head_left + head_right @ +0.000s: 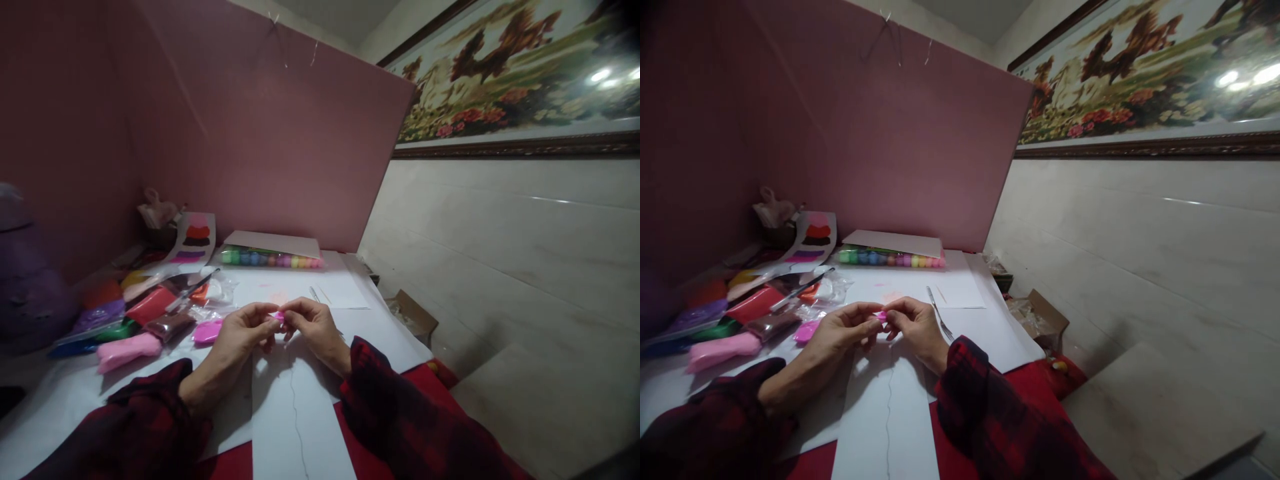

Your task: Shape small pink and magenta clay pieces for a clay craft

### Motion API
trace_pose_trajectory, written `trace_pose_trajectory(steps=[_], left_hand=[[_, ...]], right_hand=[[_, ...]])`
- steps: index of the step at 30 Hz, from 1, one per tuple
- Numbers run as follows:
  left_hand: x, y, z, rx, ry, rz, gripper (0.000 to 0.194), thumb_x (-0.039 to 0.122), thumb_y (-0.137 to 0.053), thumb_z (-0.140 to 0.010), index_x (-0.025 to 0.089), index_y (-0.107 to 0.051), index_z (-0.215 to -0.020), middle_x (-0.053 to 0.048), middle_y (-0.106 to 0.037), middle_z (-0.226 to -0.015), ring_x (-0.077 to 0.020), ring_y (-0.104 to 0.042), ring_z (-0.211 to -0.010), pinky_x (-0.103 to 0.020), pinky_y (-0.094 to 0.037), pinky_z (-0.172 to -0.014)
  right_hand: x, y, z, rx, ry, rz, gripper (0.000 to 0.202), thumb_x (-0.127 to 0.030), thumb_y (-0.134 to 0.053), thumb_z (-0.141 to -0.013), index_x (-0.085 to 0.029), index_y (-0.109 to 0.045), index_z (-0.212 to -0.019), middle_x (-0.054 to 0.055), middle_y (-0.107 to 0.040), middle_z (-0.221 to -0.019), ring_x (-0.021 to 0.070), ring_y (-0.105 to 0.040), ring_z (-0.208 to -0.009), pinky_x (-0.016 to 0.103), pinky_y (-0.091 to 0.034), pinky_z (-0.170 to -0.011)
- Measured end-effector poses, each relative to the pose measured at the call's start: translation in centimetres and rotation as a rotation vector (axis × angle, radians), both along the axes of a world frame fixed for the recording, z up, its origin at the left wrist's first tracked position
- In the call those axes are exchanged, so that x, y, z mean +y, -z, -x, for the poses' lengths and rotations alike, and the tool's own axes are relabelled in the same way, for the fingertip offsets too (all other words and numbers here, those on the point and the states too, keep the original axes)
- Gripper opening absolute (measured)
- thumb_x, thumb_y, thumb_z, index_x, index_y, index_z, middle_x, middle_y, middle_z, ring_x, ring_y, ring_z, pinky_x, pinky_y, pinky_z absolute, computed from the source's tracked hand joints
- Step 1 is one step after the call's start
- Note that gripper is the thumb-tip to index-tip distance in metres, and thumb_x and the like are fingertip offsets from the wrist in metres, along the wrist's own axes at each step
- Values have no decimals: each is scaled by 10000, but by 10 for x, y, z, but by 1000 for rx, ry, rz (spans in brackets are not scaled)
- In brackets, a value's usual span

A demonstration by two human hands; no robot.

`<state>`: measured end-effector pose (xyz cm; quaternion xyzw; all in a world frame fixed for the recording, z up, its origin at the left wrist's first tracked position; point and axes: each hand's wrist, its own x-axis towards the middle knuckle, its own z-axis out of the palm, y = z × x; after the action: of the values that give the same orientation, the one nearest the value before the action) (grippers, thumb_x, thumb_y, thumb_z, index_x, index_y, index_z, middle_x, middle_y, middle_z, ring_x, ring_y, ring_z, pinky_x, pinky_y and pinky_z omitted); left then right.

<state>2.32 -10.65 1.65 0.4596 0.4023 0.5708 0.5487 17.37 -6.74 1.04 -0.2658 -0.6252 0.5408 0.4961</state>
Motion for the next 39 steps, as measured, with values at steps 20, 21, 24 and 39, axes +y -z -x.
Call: trace_pose_trajectory(steps=[20, 21, 24, 39], left_hand=[[-2, -3, 1, 33, -24, -24, 216, 298, -798, -633, 129, -682, -700, -1, -624, -561, -97, -524, -501, -210, -428, -499], [-2, -5, 0, 57, -48, -34, 206, 292, -797, -630, 131, -683, -691, 2, -619, -553, -96, -518, -498, -209, -422, -497], [-5, -12, -2, 105, -98, -75, 190, 277, -800, -605, 136, -691, -670, 5, -616, -544, -104, -520, -505, -217, -424, -501], [3, 5, 1, 22, -6, -46, 339, 291, -835, -581, 146, -717, -864, -36, -688, -672, -112, -538, -503, -236, -424, -489]], right_hand=[[-6, -1, -4, -195, 85, -263, 81, -235, -677, -783, -158, -653, -776, 16, -640, -703, 129, -604, -636, 274, -491, -624], [-5, -2, -4, -157, 57, -199, 103, -249, -685, -776, -154, -647, -768, 8, -628, -668, 122, -594, -595, 266, -488, -591], [0, -2, -3, -23, -42, 48, 184, -294, -725, -733, -140, -626, -751, -10, -605, -597, 105, -565, -499, 244, -480, -503], [2, -3, -3, 87, -111, 206, 337, -390, -801, -649, -135, -601, -742, -13, -614, -557, 97, -570, -479, 215, -487, -478]])
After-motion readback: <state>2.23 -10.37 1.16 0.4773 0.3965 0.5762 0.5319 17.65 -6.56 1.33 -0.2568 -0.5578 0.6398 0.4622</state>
